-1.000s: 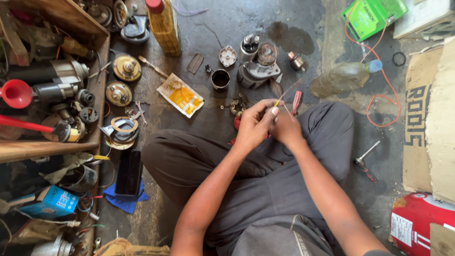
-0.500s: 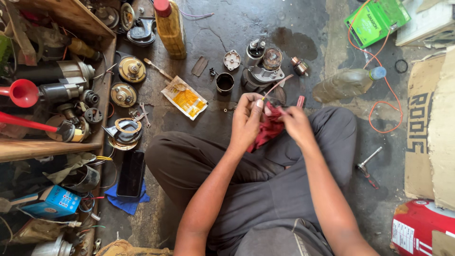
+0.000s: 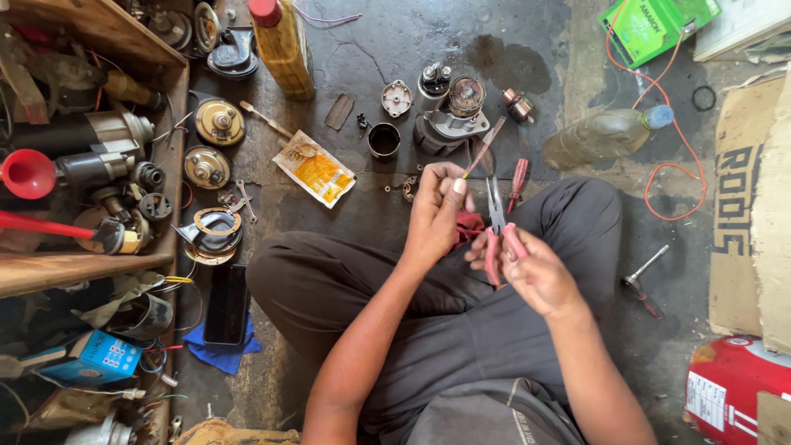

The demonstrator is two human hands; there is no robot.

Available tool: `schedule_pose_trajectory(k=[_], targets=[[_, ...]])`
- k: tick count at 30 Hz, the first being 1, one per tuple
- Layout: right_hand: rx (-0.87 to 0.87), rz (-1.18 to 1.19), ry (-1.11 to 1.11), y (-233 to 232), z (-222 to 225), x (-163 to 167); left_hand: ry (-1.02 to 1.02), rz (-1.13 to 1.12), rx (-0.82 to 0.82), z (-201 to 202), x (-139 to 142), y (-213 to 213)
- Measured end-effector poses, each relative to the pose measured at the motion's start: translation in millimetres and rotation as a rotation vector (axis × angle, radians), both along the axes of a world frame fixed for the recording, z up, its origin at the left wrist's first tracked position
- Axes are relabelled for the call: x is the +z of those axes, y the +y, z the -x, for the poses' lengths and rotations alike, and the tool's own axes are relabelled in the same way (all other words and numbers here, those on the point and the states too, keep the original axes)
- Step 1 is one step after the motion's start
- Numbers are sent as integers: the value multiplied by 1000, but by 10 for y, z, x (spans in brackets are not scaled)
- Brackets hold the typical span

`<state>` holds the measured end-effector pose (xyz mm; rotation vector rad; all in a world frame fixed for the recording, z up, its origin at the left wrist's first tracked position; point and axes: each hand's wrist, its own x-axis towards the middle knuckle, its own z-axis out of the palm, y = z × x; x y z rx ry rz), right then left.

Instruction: The person sits on the floor and repairs a small electrical motor. They strip and twist wires, then insert them into a motor component and secure them with pliers. The person also wipes the component with a cloth during the process.

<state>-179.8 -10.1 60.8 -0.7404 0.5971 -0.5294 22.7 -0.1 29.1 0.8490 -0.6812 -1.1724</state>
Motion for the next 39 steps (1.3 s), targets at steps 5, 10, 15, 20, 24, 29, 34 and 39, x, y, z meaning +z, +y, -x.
schedule_pose_trajectory(k=[5,10,15,20,24,29,34,39], targets=[[-74,-36,220,93,-52,-66,-65,-15,-82,14,83,47],[-83,30,188,14,-68,-47,-181,-146,-104,15,227,63],[-62,56,306,-68,-76,43,-442,-44,-76,-58,344,78],[-8,236,377,-107,-95,81,-486,-65,-129,-129,366,65],[61,459,500,-134,-60,175,-685,51,-30,-163,338,84],[55,521,627,-195,-55,262,-712,71,7,-133,361,88],[-27,669,637,-126,-15,193,-638,-18,-90,-126,505,96],[-132,608,634,-77,-8,-17,-960,262,37,-127,564,143]])
